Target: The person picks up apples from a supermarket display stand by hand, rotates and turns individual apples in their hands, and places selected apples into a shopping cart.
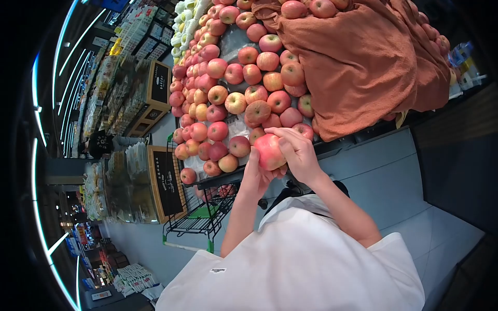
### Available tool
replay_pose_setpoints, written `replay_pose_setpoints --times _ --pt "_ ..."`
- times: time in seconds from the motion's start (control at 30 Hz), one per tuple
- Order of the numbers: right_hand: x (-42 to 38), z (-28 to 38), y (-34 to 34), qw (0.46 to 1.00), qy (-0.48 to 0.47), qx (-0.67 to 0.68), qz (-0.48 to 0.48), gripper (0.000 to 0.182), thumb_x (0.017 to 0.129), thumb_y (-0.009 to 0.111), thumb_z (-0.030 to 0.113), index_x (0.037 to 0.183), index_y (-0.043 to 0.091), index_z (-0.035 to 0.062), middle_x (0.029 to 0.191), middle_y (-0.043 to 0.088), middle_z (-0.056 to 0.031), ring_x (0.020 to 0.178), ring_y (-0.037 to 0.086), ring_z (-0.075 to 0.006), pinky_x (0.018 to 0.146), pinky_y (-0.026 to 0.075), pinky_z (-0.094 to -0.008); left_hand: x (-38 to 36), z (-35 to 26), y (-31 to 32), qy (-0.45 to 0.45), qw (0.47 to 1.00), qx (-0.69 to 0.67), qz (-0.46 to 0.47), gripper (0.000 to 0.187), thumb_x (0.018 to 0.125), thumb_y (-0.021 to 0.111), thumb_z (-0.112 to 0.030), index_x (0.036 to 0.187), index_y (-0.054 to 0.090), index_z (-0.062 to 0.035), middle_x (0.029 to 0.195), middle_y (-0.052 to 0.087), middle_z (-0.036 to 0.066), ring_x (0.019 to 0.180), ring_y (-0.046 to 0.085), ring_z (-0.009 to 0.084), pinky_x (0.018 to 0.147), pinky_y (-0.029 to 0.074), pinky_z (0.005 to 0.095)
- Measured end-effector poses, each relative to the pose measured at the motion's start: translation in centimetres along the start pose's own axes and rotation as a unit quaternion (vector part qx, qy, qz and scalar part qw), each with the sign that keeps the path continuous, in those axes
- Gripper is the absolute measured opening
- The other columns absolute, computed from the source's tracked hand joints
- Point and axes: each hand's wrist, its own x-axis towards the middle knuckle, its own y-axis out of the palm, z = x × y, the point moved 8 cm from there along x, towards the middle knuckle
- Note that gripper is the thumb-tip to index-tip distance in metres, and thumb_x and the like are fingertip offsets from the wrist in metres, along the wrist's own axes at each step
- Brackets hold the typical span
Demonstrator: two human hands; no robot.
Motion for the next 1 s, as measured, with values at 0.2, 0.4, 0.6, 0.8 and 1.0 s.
replay_pose_setpoints --times 0.2,0.4,0.6,0.8,1.0 --pt "-0.9 1.8 -0.8 0.995 0.008 0.066 0.073 0.074 0.102 0.054 0.067 0.13 0.068 -0.0003 0.104 0.076 -0.0115 0.102 0.072 -0.02 0.093 0.057 -0.0363 -1.3 1.0 3.7 -0.09 0.991 -0.08 0.062 0.103 0.1 0.006 -0.087 0.135 0.059 -0.0058 0.089 0.073 0.018 0.062 0.065 0.0192 0.051 0.05 0.0295" --pt "-3.1 -5.1 -2.6 0.949 0.156 0.23 -0.145 0.065 0.112 0.04 0.057 0.113 0.072 0.0 0.097 0.074 -0.0064 0.094 0.071 -0.013 0.084 0.056 -0.0295 -3.8 -3.4 4.7 0.101 0.799 0.585 -0.094 0.056 0.111 0.051 -0.049 0.133 0.059 0.0016 0.089 0.075 0.015 0.077 0.073 0.0285 0.077 0.059 0.0386" --pt "-4.1 -9.2 -1.3 0.92 0.258 0.279 -0.091 0.064 0.115 0.036 0.052 0.13 0.064 -0.004 0.127 0.068 -0.0129 0.115 0.065 -0.0142 0.101 0.051 -0.0302 -4.0 -6.9 8.2 0.33 0.729 0.594 -0.085 0.067 0.078 0.092 -0.02 0.136 0.061 -0.0055 0.142 0.058 0.02 0.132 0.059 0.0349 0.104 0.054 0.0435" --pt "-5.6 -5.7 1.2 0.917 0.304 0.235 0.11 0.077 0.114 0.02 0.062 0.108 0.066 0.0012 0.084 0.068 -0.007 0.067 0.066 -0.0146 0.06 0.053 -0.0284 -3.7 -5.9 6.7 0.386 0.765 0.516 -0.017 0.057 0.075 0.095 -0.024 0.122 0.069 -0.0044 0.133 0.066 0.019 0.118 0.069 0.0351 0.103 0.055 0.0437" --pt "-6.8 -2.6 1.9 0.919 0.261 0.175 0.239 0.073 0.115 0.027 0.06 0.089 0.062 0.0004 0.074 0.071 -0.0122 0.055 0.062 -0.0137 0.051 0.049 -0.0264 -3.3 -4.6 1.5 0.358 0.922 0.13 -0.075 0.032 0.098 0.072 -0.035 0.101 0.067 -0.0034 0.117 0.071 0.021 0.123 0.067 0.0345 0.111 0.05 0.0484"
